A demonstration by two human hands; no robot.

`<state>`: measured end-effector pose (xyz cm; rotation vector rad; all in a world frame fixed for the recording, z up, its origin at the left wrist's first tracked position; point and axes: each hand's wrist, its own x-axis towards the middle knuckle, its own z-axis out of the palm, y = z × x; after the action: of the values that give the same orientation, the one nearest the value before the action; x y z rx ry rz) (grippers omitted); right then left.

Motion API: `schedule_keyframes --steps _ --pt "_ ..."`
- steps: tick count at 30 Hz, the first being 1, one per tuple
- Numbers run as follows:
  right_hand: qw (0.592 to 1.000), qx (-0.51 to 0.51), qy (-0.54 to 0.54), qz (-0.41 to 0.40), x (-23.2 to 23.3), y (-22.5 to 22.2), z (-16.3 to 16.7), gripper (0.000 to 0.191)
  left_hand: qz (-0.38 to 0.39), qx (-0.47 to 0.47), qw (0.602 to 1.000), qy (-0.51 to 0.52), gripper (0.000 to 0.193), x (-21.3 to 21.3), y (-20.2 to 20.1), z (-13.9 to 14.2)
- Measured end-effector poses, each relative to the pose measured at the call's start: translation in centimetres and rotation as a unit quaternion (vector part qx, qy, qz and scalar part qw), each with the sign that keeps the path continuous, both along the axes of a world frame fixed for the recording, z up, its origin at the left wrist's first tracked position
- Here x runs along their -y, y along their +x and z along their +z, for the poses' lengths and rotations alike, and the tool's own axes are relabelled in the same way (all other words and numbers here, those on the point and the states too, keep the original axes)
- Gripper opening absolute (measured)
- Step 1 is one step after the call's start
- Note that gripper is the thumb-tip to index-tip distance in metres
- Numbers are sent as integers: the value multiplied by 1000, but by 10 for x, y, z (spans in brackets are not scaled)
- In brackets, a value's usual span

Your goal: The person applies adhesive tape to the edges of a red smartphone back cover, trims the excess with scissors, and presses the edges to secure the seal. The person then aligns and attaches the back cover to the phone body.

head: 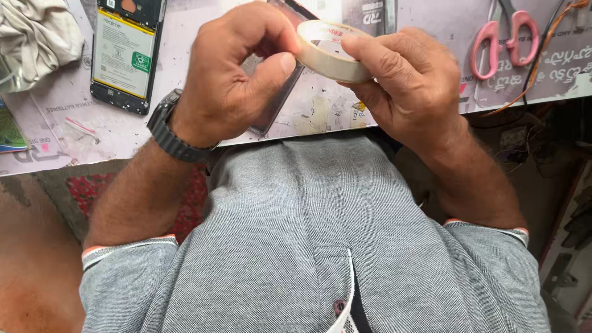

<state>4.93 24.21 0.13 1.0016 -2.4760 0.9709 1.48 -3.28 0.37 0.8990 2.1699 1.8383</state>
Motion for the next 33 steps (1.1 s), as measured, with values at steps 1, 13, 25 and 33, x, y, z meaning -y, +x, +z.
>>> schedule_keyframes --steps 1,13,25,33 --pt "1000 -10 8 1 1 -1 1 37 -3 13 1000 3 5 0 -1 -2" --pt "999 -21 43 -1 -4 -2 0 36 6 17 1000 -7 6 -9 -8 -15" --pt "999 39 -1 -6 -9 -3 -4 38 55 54 997 22 13 -23 6 -28" --pt "988 117 -96 -41 -7 -13 -14 38 67 273 953 111 15 -37 -9 -18"
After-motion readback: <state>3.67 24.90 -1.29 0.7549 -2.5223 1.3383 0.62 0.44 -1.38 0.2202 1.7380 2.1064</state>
